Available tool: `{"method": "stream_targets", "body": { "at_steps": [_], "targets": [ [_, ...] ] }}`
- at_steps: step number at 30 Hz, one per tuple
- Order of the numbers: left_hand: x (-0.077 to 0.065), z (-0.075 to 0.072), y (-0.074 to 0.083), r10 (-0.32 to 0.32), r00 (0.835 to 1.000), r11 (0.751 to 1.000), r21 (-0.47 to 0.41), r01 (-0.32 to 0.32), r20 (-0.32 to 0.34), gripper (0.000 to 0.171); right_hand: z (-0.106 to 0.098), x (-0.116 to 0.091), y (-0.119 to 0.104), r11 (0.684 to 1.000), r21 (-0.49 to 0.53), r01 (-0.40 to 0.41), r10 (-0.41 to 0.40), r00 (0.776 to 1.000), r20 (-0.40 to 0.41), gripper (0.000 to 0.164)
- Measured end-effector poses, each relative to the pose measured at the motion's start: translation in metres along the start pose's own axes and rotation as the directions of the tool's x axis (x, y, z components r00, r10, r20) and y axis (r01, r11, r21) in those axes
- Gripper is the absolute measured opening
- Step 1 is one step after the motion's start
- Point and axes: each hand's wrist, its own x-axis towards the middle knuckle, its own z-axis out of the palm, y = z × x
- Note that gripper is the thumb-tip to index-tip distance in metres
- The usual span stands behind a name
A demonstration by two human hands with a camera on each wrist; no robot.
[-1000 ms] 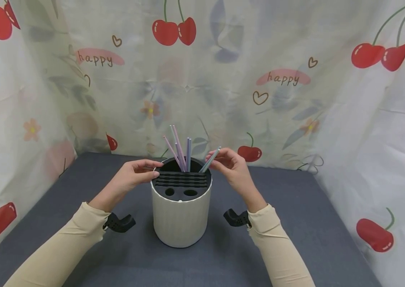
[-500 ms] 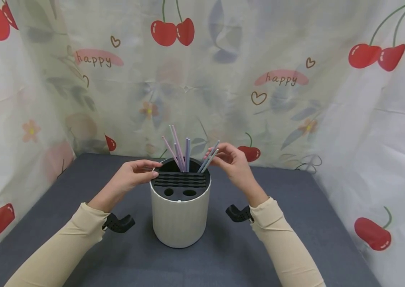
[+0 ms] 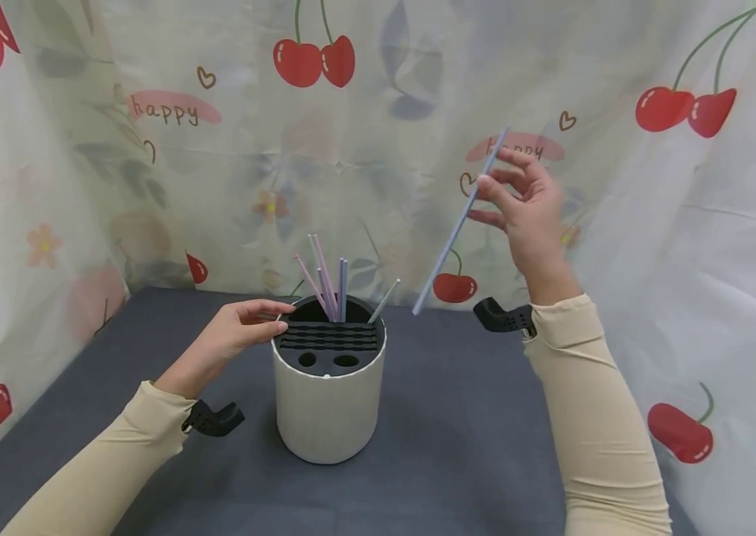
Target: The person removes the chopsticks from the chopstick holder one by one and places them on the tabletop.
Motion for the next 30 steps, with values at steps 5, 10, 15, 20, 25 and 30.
{"method": "stream_targets", "body": {
  "at_steps": [5, 10, 15, 20, 25, 30],
  "targets": [
    [0.001, 0.0, -0.001, -0.004, 1.0, 1.0, -0.006, 0.004, 0.006, 0.042, -0.039, -0.016, 0.069, 0.926, -0.181, -0.33, 0.328, 0.944, -0.045, 0.041],
    [0.001, 0.0, -0.001, -0.013, 1.0, 1.0, -0.008, 0.013, 0.006, 0.042, -0.066, -0.06, 0.161, 0.699, -0.415, -0.583, 0.618, 0.784, -0.06, 0.056],
    [0.0, -0.001, -0.001, -0.016, 1.0, 1.0, -0.006, 0.016, 0.005, 0.042, -0.07, -0.094, 0.218, 0.509, -0.455, -0.73, 0.752, 0.635, -0.178, 0.056],
    [0.0, -0.001, -0.002, -0.012, 1.0, 1.0, -0.008, 0.012, 0.004, 0.042, -0.068, -0.107, 0.24, 0.428, -0.452, -0.782, 0.786, 0.569, -0.24, 0.053],
    [0.0, -0.001, -0.002, -0.016, 1.0, 1.0, -0.016, 0.016, 0.006, 0.042, -0.066, -0.113, 0.247, 0.395, -0.474, -0.787, 0.793, 0.553, -0.257, 0.051],
    [0.0, -0.001, -0.001, -0.013, 1.0, 1.0, -0.011, 0.014, 0.01, 0.042, -0.063, -0.115, 0.251, 0.373, -0.515, -0.771, 0.782, 0.561, -0.273, 0.049]
  ]
}}
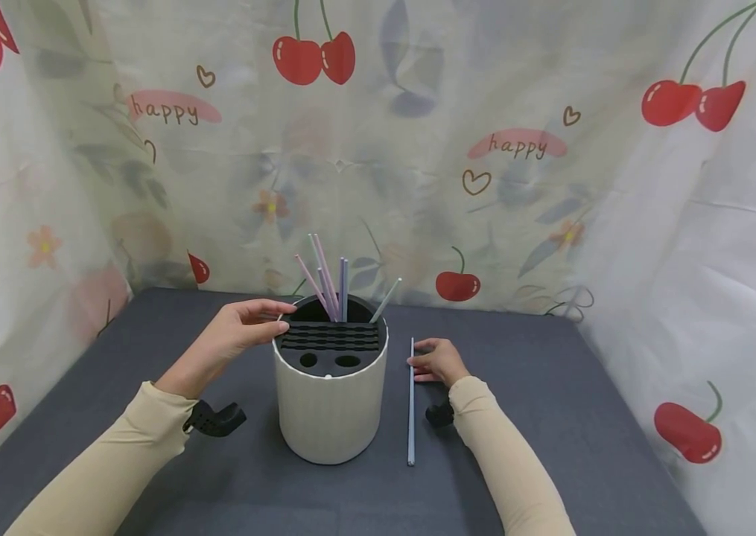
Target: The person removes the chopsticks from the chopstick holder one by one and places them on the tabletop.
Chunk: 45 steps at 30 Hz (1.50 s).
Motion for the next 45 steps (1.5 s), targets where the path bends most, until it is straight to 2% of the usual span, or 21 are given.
{"method": "stream_targets", "body": {
  "at_steps": [10, 20, 30, 33, 35, 37, 39, 42, 45],
  "targets": [
    [0.0, -0.002, 0.001, 0.001, 1.0, 1.0, 0.004, -0.001, -0.002, 0.043, 0.008, -0.002, -0.006, 0.998, -0.061, -0.002, -0.001, 0.999, -0.046, 0.047],
    [0.0, -0.002, 0.0, -0.001, 1.0, 1.0, 0.003, 0.001, -0.002, 0.042, 0.01, 0.0, -0.005, 0.997, -0.079, -0.015, 0.009, 0.998, -0.065, 0.047],
    [0.001, -0.001, 0.001, -0.003, 1.0, 1.0, 0.001, 0.003, -0.002, 0.042, 0.004, -0.001, -0.009, 0.999, -0.04, -0.026, 0.024, 0.999, -0.04, 0.048],
    [0.001, -0.001, 0.001, -0.005, 1.0, 1.0, 0.002, 0.005, -0.001, 0.042, -0.004, -0.008, -0.02, 0.999, 0.021, 0.024, -0.024, 1.0, -0.017, 0.051],
    [0.002, -0.001, 0.001, -0.006, 1.0, 1.0, 0.004, 0.006, -0.001, 0.042, -0.012, -0.018, -0.034, 0.991, 0.086, 0.099, -0.099, 0.995, 0.003, 0.053],
    [0.002, -0.001, 0.0, -0.006, 1.0, 1.0, 0.006, 0.006, 0.002, 0.042, -0.021, -0.032, -0.052, 0.966, 0.166, 0.196, -0.203, 0.979, 0.024, 0.054],
    [0.002, -0.001, 0.0, -0.005, 1.0, 1.0, 0.003, 0.005, 0.005, 0.042, -0.029, -0.05, -0.07, 0.92, 0.252, 0.299, -0.316, 0.948, 0.032, 0.053],
    [0.002, -0.001, -0.001, -0.003, 1.0, 1.0, 0.001, 0.003, 0.004, 0.042, -0.034, -0.08, -0.094, 0.819, 0.371, 0.437, -0.483, 0.875, 0.035, 0.047],
    [0.002, -0.001, -0.001, 0.001, 1.0, 1.0, -0.005, -0.001, 0.004, 0.042, -0.032, -0.104, -0.108, 0.725, 0.433, 0.535, -0.608, 0.793, 0.039, 0.039]
  ]
}}
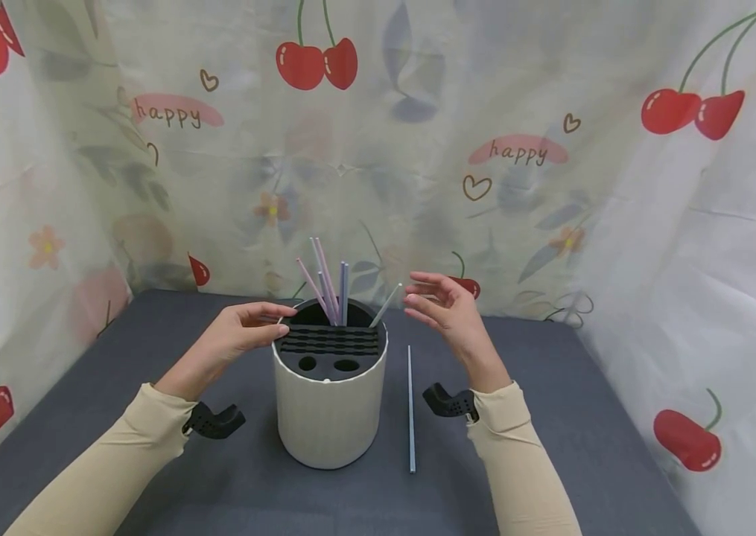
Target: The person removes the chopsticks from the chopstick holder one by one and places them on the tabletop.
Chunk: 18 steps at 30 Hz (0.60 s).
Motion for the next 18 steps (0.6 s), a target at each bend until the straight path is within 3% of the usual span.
{"method": "stream_targets", "body": {
  "at_steps": [6, 10, 18],
  "targets": [
    [0.0, 0.0, 0.001, 0.007, 1.0, 1.0, 0.002, -0.007, 0.005, 0.042, 0.022, -0.011, -0.008, 0.988, -0.069, 0.136, -0.131, 0.988, 0.076, 0.031],
    [0.0, 0.0, 0.001, 0.0, 1.0, 1.0, 0.002, 0.0, 0.005, 0.043, 0.029, -0.01, 0.0, 0.984, -0.118, 0.133, -0.126, 0.99, 0.058, 0.024],
    [-0.001, 0.0, 0.0, -0.005, 1.0, 1.0, -0.01, 0.005, 0.002, 0.043, 0.033, -0.008, 0.009, 0.984, -0.116, 0.137, -0.13, 0.989, 0.069, 0.017]
  ]
}}
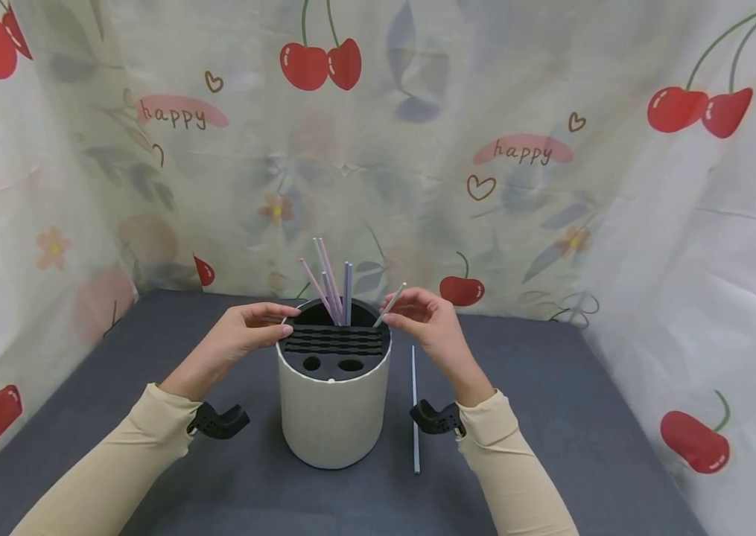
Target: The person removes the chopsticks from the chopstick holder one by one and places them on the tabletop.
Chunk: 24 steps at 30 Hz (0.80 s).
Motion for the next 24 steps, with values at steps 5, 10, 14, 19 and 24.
{"method": "stream_targets", "body": {
  "at_steps": [5, 10, 14, 19, 24],
  "targets": [
    [0.0, 0.0, 0.0, -0.001, 1.0, 1.0, -0.003, 0.001, 0.0, 0.043, 0.001, 0.0, 0.0, 1.0, -0.02, 0.002, -0.002, 1.0, 0.014, 0.014],
    [-0.001, 0.001, 0.002, -0.005, 1.0, 1.0, -0.022, 0.006, 0.01, 0.043, 0.002, 0.001, -0.003, 0.999, -0.035, 0.004, -0.004, 1.0, 0.01, 0.013],
    [-0.002, 0.001, 0.003, -0.003, 1.0, 1.0, -0.019, 0.004, 0.01, 0.043, 0.002, 0.001, -0.011, 0.999, -0.039, 0.001, -0.001, 1.0, -0.001, 0.013],
    [-0.001, 0.001, 0.002, 0.0, 1.0, 1.0, -0.007, 0.0, 0.011, 0.043, -0.001, 0.007, -0.032, 0.998, 0.021, 0.064, -0.064, 0.997, -0.032, 0.014],
    [-0.002, 0.0, 0.002, 0.003, 1.0, 1.0, 0.002, -0.003, 0.007, 0.043, -0.006, 0.017, -0.067, 0.972, 0.107, 0.208, -0.193, 0.972, -0.133, 0.02]
  ]
}}
